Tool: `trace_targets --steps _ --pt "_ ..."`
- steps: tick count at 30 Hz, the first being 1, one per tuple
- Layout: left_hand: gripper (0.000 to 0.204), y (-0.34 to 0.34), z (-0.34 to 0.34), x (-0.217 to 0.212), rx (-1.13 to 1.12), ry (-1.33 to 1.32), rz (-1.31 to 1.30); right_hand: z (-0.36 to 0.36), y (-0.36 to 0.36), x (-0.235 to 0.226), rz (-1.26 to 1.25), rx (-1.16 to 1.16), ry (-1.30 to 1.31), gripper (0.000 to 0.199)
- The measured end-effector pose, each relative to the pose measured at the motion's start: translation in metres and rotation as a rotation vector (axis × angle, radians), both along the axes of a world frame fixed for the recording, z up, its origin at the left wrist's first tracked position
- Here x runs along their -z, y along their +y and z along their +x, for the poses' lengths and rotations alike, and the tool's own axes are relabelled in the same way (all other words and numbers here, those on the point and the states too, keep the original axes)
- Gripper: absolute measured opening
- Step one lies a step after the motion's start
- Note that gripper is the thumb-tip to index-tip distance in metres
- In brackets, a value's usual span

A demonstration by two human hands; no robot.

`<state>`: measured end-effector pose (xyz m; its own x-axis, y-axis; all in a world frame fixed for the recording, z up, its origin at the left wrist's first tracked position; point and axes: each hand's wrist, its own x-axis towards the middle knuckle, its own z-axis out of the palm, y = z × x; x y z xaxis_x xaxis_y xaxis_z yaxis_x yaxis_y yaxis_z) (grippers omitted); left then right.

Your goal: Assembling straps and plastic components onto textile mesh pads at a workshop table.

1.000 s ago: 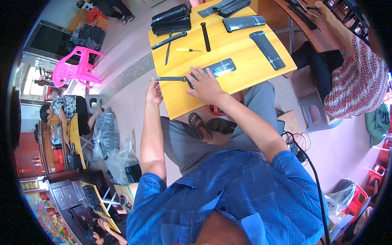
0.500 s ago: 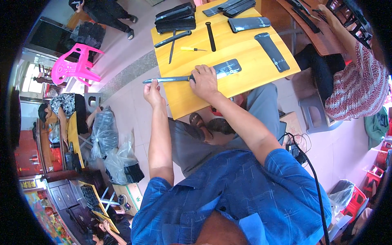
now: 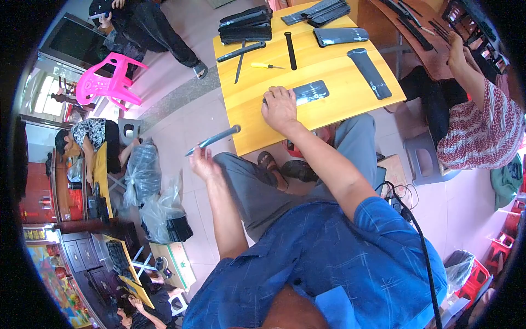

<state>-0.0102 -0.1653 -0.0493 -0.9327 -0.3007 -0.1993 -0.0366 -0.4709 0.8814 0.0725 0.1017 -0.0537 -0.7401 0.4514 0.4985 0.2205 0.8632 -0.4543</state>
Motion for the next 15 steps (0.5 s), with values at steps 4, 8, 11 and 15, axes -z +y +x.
trace_targets --steps 4,8,11,15 --pt "0.003 -0.016 0.033 -0.055 0.156 0.328 -0.309 0.008 0.002 -0.006 -0.052 -0.017 -0.048 0.032" --pt "0.004 -0.006 0.059 -0.115 0.513 0.434 -0.458 0.024 -0.008 -0.031 -0.08 -0.167 -0.006 0.042" --pt "0.009 0.005 0.061 -0.136 0.69 0.462 -0.585 0.054 -0.019 -0.082 -0.455 -0.67 -0.101 0.041" --pt "0.009 0.05 0.071 -0.149 0.925 0.482 -0.578 0.087 -0.037 -0.09 -1.096 -0.937 -0.183 0.036"
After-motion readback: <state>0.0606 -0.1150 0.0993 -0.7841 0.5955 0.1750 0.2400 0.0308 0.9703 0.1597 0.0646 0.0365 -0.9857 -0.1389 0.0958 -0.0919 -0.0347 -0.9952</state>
